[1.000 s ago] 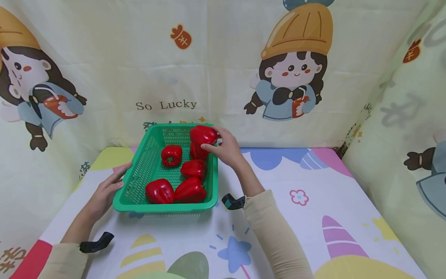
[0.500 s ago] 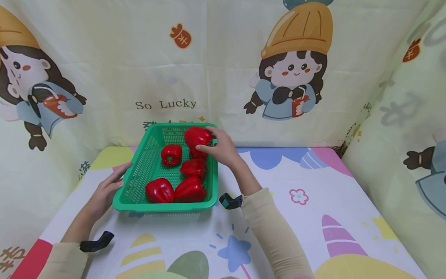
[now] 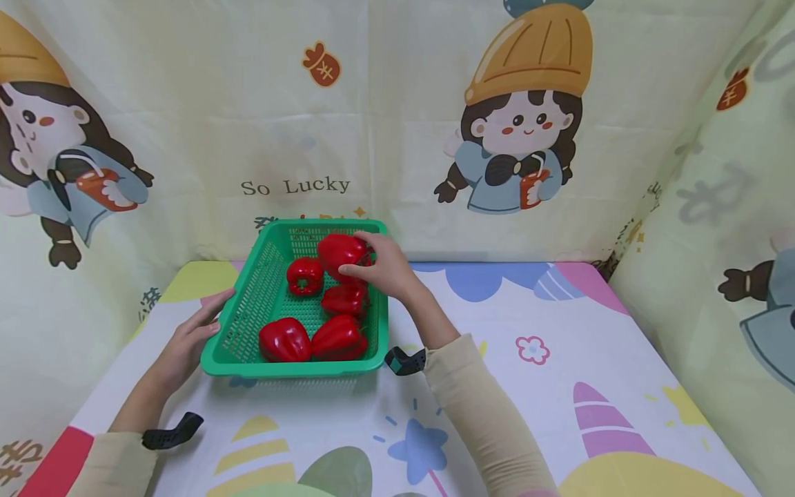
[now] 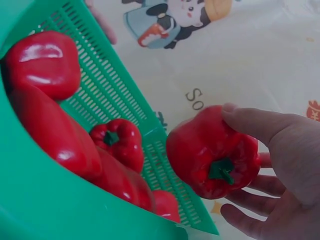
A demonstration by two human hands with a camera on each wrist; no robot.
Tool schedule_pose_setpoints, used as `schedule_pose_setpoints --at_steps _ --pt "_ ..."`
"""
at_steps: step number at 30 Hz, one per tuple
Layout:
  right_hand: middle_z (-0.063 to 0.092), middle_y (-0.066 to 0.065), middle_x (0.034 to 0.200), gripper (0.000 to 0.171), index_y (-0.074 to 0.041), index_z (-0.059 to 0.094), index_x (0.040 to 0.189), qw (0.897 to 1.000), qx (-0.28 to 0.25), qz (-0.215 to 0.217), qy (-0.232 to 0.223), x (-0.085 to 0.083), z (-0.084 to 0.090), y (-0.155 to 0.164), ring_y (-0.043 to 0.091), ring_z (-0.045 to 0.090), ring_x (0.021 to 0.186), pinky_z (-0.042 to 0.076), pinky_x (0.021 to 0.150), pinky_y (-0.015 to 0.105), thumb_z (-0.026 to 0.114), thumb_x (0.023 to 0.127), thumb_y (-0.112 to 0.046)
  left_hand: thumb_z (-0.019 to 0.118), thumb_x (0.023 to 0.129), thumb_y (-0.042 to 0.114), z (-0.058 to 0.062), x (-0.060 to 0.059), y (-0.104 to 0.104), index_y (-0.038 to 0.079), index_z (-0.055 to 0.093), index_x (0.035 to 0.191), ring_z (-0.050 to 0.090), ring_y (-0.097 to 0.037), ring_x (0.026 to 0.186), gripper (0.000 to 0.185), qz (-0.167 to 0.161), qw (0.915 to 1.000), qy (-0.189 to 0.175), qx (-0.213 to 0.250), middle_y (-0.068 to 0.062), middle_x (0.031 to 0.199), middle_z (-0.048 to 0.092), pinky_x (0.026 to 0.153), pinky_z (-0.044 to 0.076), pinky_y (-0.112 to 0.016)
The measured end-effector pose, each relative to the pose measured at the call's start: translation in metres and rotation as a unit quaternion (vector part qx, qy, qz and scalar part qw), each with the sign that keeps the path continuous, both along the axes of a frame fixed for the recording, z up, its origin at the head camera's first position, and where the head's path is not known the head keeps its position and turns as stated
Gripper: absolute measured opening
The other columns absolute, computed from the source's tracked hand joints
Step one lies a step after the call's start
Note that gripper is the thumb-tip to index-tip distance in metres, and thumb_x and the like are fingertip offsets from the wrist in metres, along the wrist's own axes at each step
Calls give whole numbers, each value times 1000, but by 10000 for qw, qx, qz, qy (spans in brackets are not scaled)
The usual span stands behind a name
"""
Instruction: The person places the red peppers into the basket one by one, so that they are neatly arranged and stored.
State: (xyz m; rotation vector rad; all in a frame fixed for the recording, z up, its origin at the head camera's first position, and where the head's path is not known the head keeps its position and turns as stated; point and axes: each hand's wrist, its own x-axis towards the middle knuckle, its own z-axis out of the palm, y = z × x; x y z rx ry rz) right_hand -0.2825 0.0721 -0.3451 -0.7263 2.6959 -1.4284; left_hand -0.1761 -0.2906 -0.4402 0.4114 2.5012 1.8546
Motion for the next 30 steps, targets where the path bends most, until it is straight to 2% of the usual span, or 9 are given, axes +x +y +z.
schedule_pose_setpoints --at_steps 12,20,27,30 --pt "57 7 129 66 -14 48 140 9994 251 240 79 4 4 -8 25 54 114 56 82 38 75 83 -31 34 105 26 0 0 0 22 23 155 36 4 127 52 -41 10000 -19 65 8 161 21 93 34 -7" --pt "56 7 129 68 -12 46 142 9986 380 368 -59 5 2 -14 24 53 115 56 83 36 74 84 -32 34 105 28 1 1 0 24 23 155 35 4 127 52 -9 10000 -17 -14 7 162 20 93 34 -8" --pt "54 7 135 70 -11 46 142 9974 528 494 -41 6 1 -20 24 53 118 56 83 36 74 83 -34 34 105 30 3 2 1 25 23 155 35 4 127 52 52 9999 -91 -107 6 162 19 99 32 -25" --pt "53 6 136 69 -13 46 142 9970 589 495 -73 7 1 -23 23 52 119 56 83 36 74 83 -35 34 105 30 3 2 0 25 23 155 35 4 127 52 53 9999 -107 -87 6 162 18 99 32 -24"
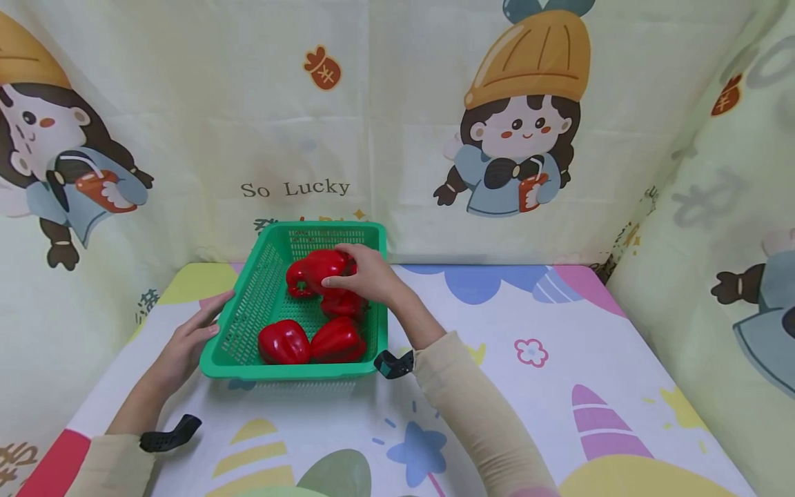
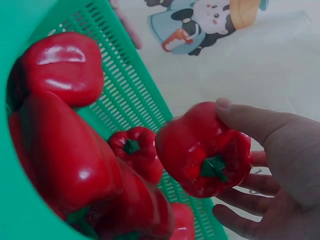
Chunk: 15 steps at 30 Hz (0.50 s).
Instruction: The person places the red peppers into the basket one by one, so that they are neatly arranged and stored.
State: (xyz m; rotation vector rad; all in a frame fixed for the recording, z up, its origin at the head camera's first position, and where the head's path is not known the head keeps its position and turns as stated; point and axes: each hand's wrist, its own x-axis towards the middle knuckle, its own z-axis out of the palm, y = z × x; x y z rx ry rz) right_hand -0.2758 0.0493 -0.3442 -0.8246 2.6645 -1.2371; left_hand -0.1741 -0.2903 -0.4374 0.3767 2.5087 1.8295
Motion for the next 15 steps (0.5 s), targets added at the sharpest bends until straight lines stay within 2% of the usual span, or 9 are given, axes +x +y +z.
schedule_pose_setpoints --at_steps 6,11,15 --pt "54 4 135 69 -15 46 142 9999 114 1 -19 2 -3 -3 21 53 116 57 80 34 74 83 -36 35 105 27 -2 -1 -1 21 23 155 37 5 126 52 -80 9998 76 144 6 162 20 94 33 -8" --pt "56 3 131 69 -15 47 142 9999 114 83 -60 3 -5 -5 20 54 113 56 78 32 75 83 -36 35 105 25 -3 -1 -1 14 21 155 38 4 125 53 -114 9996 127 203 -2 163 17 93 34 -7" --pt "57 3 129 69 -15 47 142 9998 167 107 -50 4 -5 -6 19 54 112 56 78 32 75 82 -36 35 105 26 -3 -1 -1 13 21 155 39 4 125 54 -89 9997 125 185 -4 163 16 93 35 -7"
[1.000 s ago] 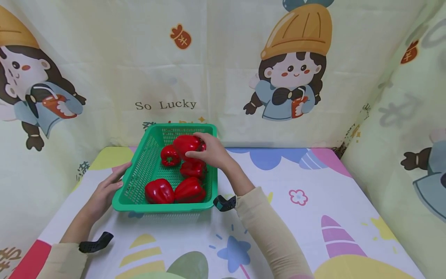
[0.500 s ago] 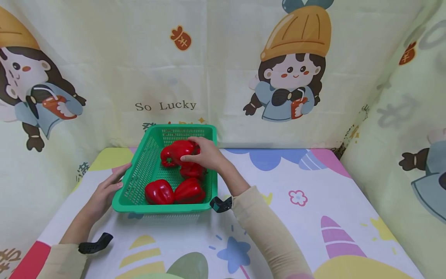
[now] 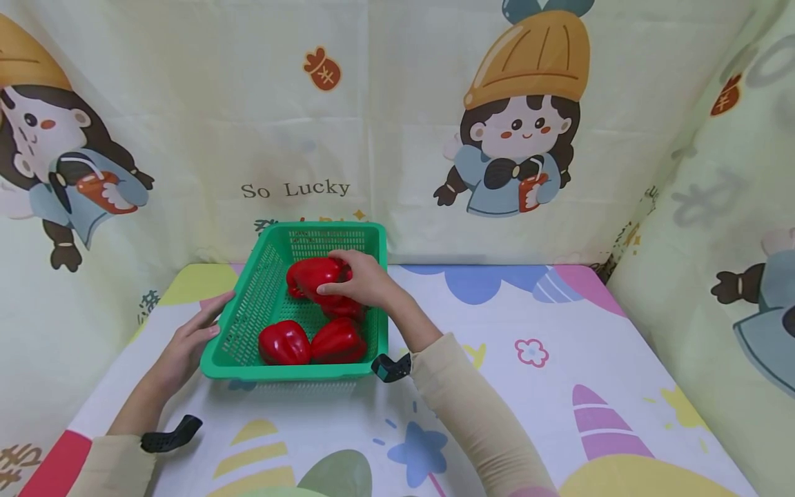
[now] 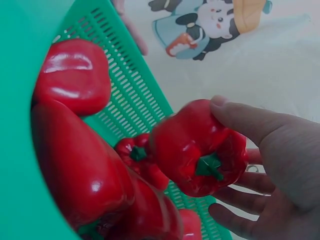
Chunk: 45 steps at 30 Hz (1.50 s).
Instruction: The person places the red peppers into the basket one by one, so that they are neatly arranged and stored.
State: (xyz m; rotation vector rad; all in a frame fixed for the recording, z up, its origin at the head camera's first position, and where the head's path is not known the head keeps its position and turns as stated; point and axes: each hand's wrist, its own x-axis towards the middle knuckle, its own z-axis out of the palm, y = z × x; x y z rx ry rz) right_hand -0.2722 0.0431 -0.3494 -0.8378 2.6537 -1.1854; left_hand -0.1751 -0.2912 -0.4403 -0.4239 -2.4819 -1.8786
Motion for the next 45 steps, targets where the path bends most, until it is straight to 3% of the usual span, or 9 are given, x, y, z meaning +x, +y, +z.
schedule_pose_setpoints --at_steps 10,17,25,31,38,42,45 --pt "58 4 126 68 -15 48 141 9999 -49 97 -33 0 0 -1 20 55 109 56 76 30 75 82 -35 35 105 25 -1 1 0 14 21 155 39 3 125 53 7 10000 -4 40 -4 163 17 93 35 -7" --pt "56 1 134 63 -17 50 139 9998 -167 134 5 -1 2 0 26 55 121 55 85 35 74 84 -34 35 105 24 1 1 2 17 23 155 38 3 126 52 -12 10000 54 49 2 162 20 94 37 -8" --pt "54 6 138 61 -19 51 138 9997 -234 45 -17 0 4 8 26 53 121 54 88 38 73 84 -35 35 105 24 2 1 4 17 24 155 40 4 124 52 -69 9999 29 133 3 162 20 93 40 -9" --pt "57 11 132 62 -16 51 138 9995 -308 37 23 1 3 14 31 55 120 54 86 38 74 84 -35 35 105 25 1 0 1 18 25 154 39 6 123 51 45 9999 75 -59 3 162 20 92 39 -8" --pt "58 12 131 59 -15 52 136 9992 -400 -41 83 -1 -2 25 32 55 119 55 85 38 73 84 -33 36 105 28 5 0 1 18 26 154 38 7 121 51 169 9985 156 -496 -8 162 17 93 39 -13" --pt "57 13 132 56 -13 53 137 9985 -523 -39 182 0 -3 32 31 56 118 53 90 40 72 86 -28 36 104 29 7 1 1 22 27 154 37 8 121 51 251 9964 179 -789 -2 162 20 96 37 -24" --pt "58 15 133 58 -11 50 141 9979 -588 -37 258 1 -3 38 31 57 117 51 95 44 70 88 -25 37 104 27 7 2 0 23 26 154 39 9 121 51 261 9961 273 -799 3 161 24 96 38 -21"
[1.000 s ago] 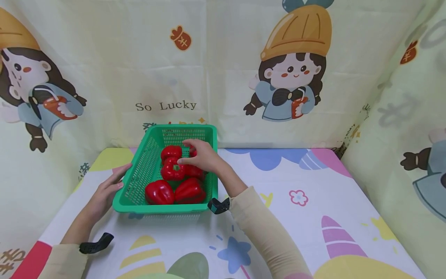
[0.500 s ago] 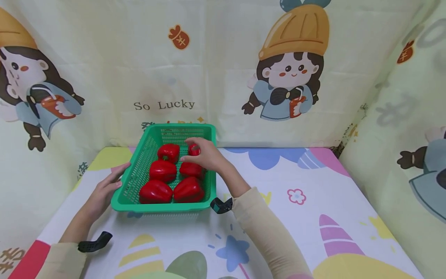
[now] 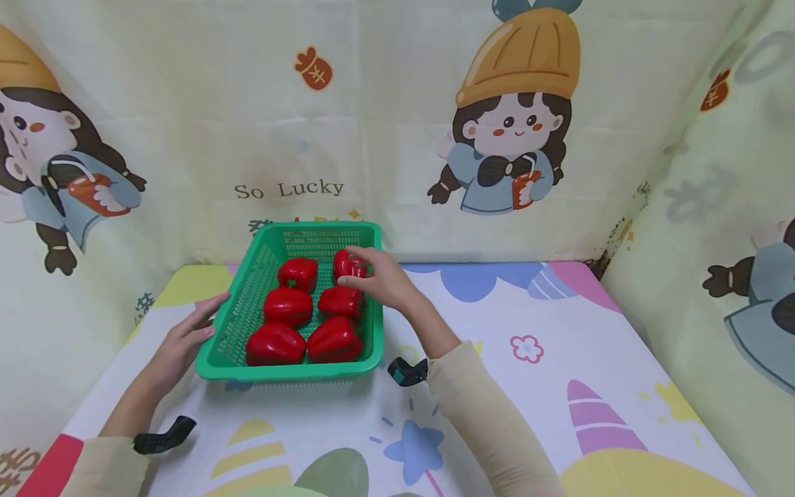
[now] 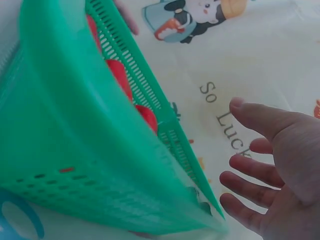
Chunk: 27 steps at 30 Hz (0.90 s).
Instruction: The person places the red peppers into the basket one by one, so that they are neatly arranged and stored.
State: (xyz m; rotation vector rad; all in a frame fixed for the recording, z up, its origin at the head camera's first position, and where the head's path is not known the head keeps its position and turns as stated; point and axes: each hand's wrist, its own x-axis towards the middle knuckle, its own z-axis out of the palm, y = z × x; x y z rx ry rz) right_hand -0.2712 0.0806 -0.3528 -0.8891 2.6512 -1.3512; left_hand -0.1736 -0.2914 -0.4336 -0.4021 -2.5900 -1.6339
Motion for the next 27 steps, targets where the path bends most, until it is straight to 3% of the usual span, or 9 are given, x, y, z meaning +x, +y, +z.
schedule_pose_setpoints --at_steps 4,10,19,21,23,25,27 --pt "58 14 133 62 -10 45 144 9999 -13 -54 112 3 -2 7 32 58 117 50 96 46 69 89 -25 39 104 23 0 1 -2 22 26 154 43 9 120 52 -34 9999 154 26 4 159 28 91 39 -10" --pt "61 10 130 61 -10 44 145 9997 -25 -178 177 6 -4 17 32 58 119 48 97 48 67 91 -27 37 104 25 5 3 -4 26 26 154 44 12 119 51 98 9998 94 -176 4 158 30 92 40 -18" --pt "61 14 131 61 -8 43 146 9987 78 -402 293 6 -7 28 28 60 118 50 97 45 64 93 -29 39 103 25 11 4 -8 27 23 155 42 14 120 54 189 9992 129 -342 7 159 29 91 42 -17" --pt "61 13 131 59 -7 44 144 9983 117 -450 348 6 -8 28 28 59 119 50 96 44 64 93 -29 39 103 25 11 4 -10 28 24 154 41 15 120 53 251 9989 106 -379 7 158 30 95 44 -27" --pt "61 12 131 58 -7 45 144 9978 181 -514 382 7 -9 29 29 57 122 50 97 44 63 93 -30 40 103 27 10 3 -12 29 23 154 40 15 121 54 259 9988 87 -414 2 159 29 101 44 -46" --pt "61 10 132 57 -8 47 142 9971 254 -599 400 8 -10 30 29 54 125 49 98 45 63 93 -30 41 103 29 9 3 -14 31 24 154 38 15 119 54 335 9983 46 -478 -6 157 32 101 37 -65" --pt "59 9 135 55 -9 48 142 9965 331 -654 406 9 -13 31 29 52 127 48 99 45 63 93 -31 42 103 31 10 3 -15 32 24 154 37 14 118 54 397 9979 11 -521 -13 153 36 96 29 -76"
